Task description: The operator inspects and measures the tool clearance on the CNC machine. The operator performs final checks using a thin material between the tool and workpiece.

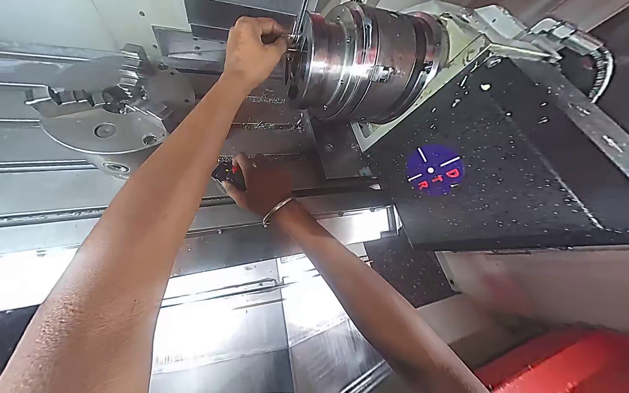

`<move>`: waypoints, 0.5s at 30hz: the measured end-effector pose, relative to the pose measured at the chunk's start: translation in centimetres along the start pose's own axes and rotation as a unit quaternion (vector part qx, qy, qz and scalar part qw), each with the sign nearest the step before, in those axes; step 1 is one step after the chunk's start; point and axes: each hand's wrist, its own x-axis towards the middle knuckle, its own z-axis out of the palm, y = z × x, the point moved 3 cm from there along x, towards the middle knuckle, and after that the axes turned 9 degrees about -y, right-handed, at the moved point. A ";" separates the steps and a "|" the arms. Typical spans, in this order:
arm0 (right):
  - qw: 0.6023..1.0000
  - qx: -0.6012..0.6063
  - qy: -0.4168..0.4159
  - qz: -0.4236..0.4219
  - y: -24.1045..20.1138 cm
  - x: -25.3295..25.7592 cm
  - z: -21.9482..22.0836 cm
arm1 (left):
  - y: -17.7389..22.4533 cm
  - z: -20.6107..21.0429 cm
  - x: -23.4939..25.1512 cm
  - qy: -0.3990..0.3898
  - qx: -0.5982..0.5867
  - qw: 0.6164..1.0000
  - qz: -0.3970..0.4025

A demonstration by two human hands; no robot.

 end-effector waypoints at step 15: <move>1.000 -0.006 0.015 0.007 -0.1 0.0 0.1 | -0.1 -0.1 0.0 0.012 0.016 1.000 0.003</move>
